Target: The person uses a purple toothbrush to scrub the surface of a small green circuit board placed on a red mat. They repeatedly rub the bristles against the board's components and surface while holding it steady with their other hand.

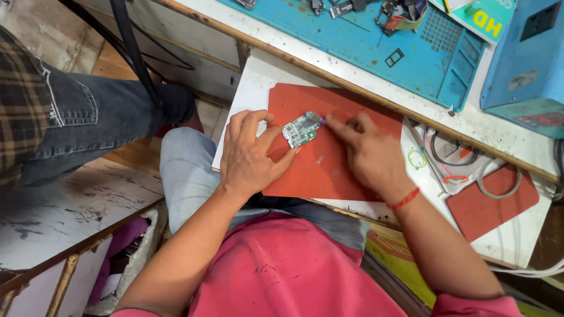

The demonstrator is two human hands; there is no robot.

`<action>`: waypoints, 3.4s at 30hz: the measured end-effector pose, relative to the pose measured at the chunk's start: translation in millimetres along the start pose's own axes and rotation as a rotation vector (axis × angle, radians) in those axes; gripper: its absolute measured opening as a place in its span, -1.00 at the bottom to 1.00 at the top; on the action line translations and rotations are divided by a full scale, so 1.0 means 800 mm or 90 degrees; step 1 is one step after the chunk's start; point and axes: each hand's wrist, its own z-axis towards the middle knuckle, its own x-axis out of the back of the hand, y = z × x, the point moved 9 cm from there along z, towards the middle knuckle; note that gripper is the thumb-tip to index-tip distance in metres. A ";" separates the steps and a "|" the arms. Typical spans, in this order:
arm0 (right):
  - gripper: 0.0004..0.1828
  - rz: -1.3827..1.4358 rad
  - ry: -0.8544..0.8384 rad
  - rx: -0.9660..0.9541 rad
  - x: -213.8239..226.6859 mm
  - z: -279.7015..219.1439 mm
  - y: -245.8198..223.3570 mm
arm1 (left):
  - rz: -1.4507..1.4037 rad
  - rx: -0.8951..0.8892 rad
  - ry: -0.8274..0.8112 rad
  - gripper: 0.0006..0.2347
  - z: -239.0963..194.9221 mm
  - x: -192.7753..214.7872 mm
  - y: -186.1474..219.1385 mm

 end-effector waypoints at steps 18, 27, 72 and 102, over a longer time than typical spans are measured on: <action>-0.39 -0.029 -0.035 0.056 -0.004 0.016 0.003 | 0.017 0.009 0.026 -0.68 0.002 0.001 0.007; -0.37 0.008 -0.012 0.083 -0.010 0.002 -0.002 | 0.008 0.020 -0.006 -0.66 0.003 -0.002 0.002; -0.41 0.046 -0.053 -0.078 -0.016 -0.010 -0.047 | 0.000 0.010 0.012 -0.64 0.001 0.005 -0.002; -0.38 0.070 0.031 -0.166 -0.018 -0.034 -0.032 | -0.016 0.014 -0.022 -0.58 -0.002 0.003 -0.004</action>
